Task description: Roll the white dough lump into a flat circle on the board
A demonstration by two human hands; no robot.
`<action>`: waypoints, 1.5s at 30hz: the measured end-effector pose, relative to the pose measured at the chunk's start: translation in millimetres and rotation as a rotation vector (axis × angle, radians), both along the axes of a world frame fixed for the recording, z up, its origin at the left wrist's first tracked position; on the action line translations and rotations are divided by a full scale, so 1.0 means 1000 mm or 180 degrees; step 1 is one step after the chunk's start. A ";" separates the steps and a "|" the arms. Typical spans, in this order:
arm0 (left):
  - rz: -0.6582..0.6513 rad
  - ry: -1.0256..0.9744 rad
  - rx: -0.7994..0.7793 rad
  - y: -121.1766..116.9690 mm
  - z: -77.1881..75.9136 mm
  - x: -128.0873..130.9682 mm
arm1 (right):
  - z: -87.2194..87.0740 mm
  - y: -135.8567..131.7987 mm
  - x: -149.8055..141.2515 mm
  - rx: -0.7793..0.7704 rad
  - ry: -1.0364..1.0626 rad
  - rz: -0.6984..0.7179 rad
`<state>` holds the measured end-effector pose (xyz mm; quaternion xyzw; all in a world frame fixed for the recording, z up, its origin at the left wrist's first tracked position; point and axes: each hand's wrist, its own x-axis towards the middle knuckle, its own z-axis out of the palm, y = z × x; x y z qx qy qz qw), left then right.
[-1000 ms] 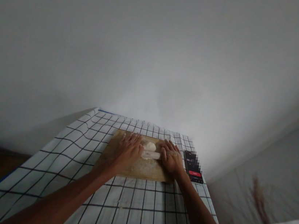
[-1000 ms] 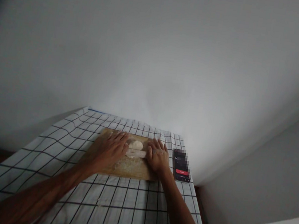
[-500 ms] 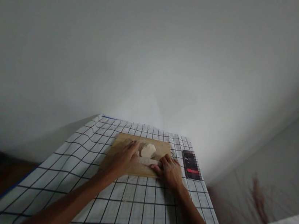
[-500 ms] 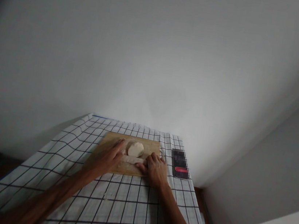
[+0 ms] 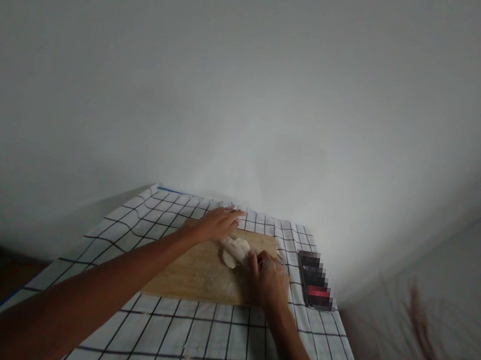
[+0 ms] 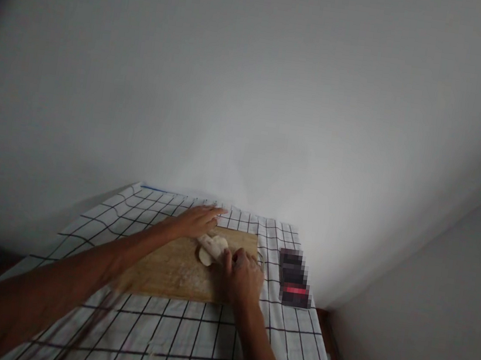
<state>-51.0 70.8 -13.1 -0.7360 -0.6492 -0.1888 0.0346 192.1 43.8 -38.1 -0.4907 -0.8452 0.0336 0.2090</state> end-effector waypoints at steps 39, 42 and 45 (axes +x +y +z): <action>0.0852 0.0327 -0.0070 -0.044 -0.028 -0.013 | 0.014 0.037 -0.021 0.0341 -0.0086 0.0491; 0.0832 0.0349 -0.0210 -0.034 -0.023 -0.012 | 0.025 0.074 -0.028 0.0159 -0.0244 0.0934; 0.0804 0.0370 -0.0176 -0.033 -0.017 -0.002 | 0.022 0.106 -0.032 0.0104 -0.0339 0.1244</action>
